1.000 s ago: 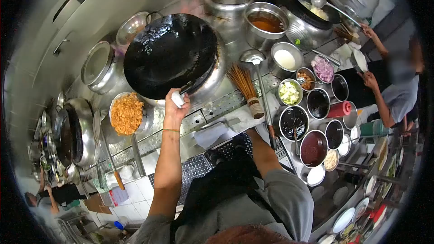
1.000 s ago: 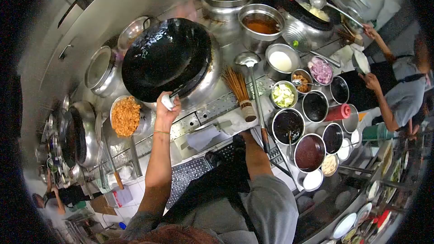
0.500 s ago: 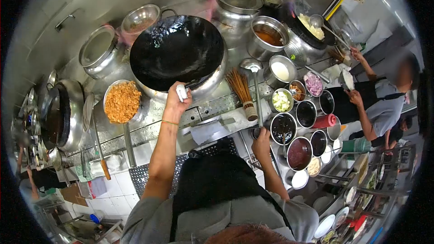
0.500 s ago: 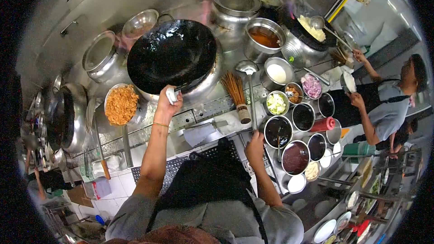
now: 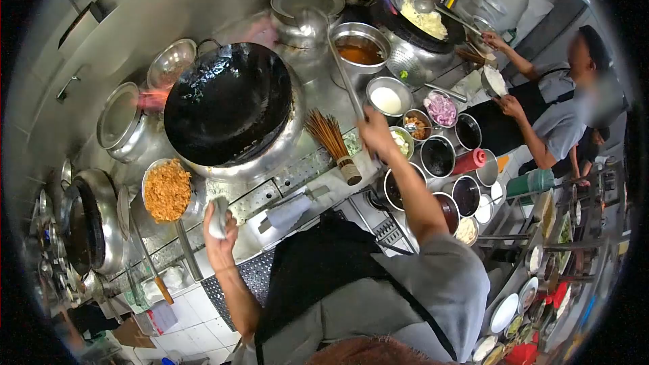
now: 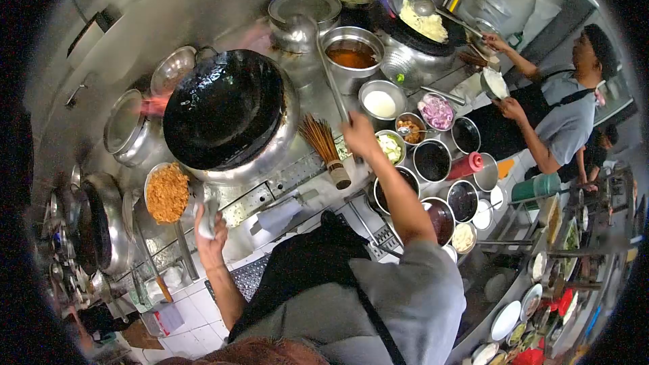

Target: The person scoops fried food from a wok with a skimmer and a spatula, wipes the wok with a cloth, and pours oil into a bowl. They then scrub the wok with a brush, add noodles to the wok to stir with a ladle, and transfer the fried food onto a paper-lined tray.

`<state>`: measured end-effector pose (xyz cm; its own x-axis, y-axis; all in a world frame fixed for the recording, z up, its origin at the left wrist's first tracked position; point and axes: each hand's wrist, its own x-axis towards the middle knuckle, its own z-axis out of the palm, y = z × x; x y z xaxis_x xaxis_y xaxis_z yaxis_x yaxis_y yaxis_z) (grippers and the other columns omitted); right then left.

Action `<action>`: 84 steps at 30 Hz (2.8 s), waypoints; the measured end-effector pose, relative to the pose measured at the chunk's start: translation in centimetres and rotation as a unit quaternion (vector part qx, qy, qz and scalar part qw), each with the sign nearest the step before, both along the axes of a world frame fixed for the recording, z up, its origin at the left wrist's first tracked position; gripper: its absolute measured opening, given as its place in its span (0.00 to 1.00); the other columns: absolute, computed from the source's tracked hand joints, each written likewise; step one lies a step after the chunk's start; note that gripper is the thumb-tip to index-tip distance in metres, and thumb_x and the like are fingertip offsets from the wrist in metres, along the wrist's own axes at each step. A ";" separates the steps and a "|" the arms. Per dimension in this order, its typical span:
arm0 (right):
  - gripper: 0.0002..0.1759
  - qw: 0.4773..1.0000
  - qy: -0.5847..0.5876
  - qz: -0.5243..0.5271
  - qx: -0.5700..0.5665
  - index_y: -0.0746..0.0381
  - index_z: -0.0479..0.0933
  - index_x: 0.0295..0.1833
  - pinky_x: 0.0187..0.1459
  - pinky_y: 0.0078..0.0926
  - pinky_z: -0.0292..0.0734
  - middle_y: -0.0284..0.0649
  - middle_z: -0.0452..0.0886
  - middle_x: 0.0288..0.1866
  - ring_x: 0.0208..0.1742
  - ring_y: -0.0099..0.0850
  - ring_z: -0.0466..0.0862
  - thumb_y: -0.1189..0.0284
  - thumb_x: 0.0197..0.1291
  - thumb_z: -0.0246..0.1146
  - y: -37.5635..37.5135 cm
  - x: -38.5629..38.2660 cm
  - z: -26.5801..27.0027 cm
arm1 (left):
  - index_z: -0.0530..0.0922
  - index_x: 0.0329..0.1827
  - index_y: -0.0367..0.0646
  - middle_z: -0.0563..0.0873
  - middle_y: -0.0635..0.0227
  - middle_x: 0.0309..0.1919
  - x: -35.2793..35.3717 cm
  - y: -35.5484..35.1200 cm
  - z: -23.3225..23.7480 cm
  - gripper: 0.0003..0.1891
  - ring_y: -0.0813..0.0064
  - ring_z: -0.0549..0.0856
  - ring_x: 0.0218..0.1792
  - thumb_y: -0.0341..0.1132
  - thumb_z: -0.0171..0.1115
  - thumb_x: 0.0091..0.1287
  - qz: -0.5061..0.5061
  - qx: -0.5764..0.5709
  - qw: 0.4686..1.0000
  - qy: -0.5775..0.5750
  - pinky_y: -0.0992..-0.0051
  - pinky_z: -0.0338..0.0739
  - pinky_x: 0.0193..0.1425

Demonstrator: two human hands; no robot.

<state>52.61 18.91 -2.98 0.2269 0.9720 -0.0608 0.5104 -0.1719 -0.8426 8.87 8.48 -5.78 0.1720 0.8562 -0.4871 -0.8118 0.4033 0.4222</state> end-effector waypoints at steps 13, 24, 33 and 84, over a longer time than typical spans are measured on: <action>0.09 0.999 0.039 -0.017 -0.024 0.69 0.80 0.30 0.34 0.33 0.76 0.49 0.80 0.30 0.32 0.39 0.81 0.73 0.52 0.58 34.2 0.8 2.1 | 0.79 0.37 0.44 0.80 0.63 0.20 -1.6 -16.6 -1.7 0.15 0.78 0.71 0.10 0.48 0.60 0.66 0.261 -0.104 0.955 0.098 0.83 0.58 0.06; 0.04 0.609 0.775 0.052 -0.158 0.71 0.63 0.38 0.20 0.22 0.69 0.39 0.66 0.24 0.22 0.28 0.69 0.79 0.62 0.47 34.5 7.4 9.8 | 0.76 0.40 0.45 0.79 0.62 0.20 -2.2 -16.8 -2.8 0.12 0.77 0.70 0.10 0.45 0.60 0.66 0.321 -0.118 0.938 0.054 0.83 0.57 0.07; 0.25 0.567 0.792 0.030 -0.223 0.73 0.47 0.67 0.13 0.17 0.61 0.36 0.64 0.27 0.17 0.23 0.67 0.77 0.69 0.46 19.2 4.3 19.4 | 0.76 0.42 0.48 0.79 0.63 0.21 -2.3 -9.6 -2.8 0.11 0.76 0.71 0.10 0.45 0.61 0.65 0.178 -0.068 0.979 0.074 0.81 0.56 0.07; 0.28 0.993 0.049 0.070 0.086 0.66 0.69 0.65 0.53 0.23 0.72 0.51 0.81 0.52 0.54 0.25 0.78 0.79 0.57 0.64 -13.8 -9.5 -6.2 | 0.71 0.34 0.45 0.75 0.63 0.20 6.8 11.5 -2.8 0.09 0.67 0.77 0.18 0.38 0.46 0.71 -0.011 -0.030 0.995 0.096 0.80 0.58 0.11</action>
